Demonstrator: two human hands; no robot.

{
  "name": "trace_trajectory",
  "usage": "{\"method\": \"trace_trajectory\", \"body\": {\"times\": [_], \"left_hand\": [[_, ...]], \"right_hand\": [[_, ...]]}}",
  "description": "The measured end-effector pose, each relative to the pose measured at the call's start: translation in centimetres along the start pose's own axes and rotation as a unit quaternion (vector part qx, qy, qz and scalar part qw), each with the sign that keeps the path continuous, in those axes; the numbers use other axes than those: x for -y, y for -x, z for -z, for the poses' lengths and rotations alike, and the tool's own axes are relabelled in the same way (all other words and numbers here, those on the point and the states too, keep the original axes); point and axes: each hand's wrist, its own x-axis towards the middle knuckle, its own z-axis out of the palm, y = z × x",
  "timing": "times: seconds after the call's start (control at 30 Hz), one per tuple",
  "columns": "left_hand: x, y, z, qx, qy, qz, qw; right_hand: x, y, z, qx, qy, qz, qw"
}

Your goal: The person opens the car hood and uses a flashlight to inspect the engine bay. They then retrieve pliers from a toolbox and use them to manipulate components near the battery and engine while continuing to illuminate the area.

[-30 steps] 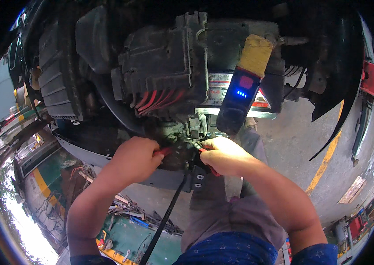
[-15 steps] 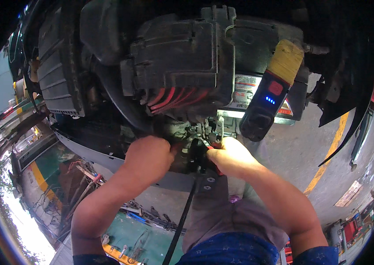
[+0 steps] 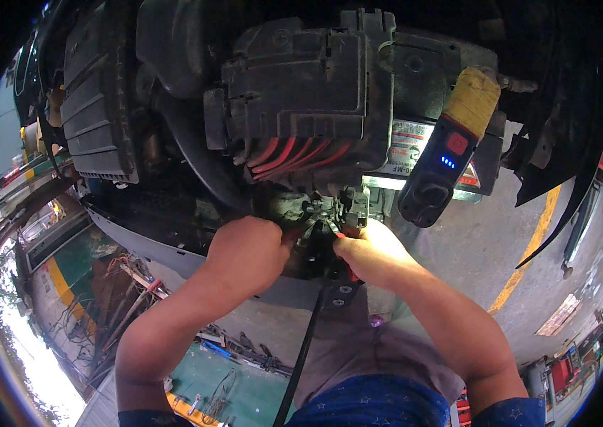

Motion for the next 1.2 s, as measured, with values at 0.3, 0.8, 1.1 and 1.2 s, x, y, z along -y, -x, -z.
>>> {"method": "trace_trajectory", "body": {"times": [0.3,0.8,1.1,1.2], "left_hand": [[1.2,-0.5,-0.6,-0.014,-0.012,-0.016,1.000],[2.0,-0.1,-2.2,-0.106,-0.039,-0.033,0.993],[0.4,1.7,-1.1,-0.174,0.172,-0.060,0.968],[0.0,2.5,-2.0,-0.203,0.192,-0.070,0.958]], "right_hand": [[-0.5,-0.8,-0.1,-0.001,-0.013,0.029,0.999],[1.2,-0.3,-0.5,0.016,0.038,0.076,0.996],[0.1,-0.5,0.9,0.033,0.014,0.015,0.999],[-0.6,-1.0,0.9,0.030,0.004,0.015,0.999]]}}
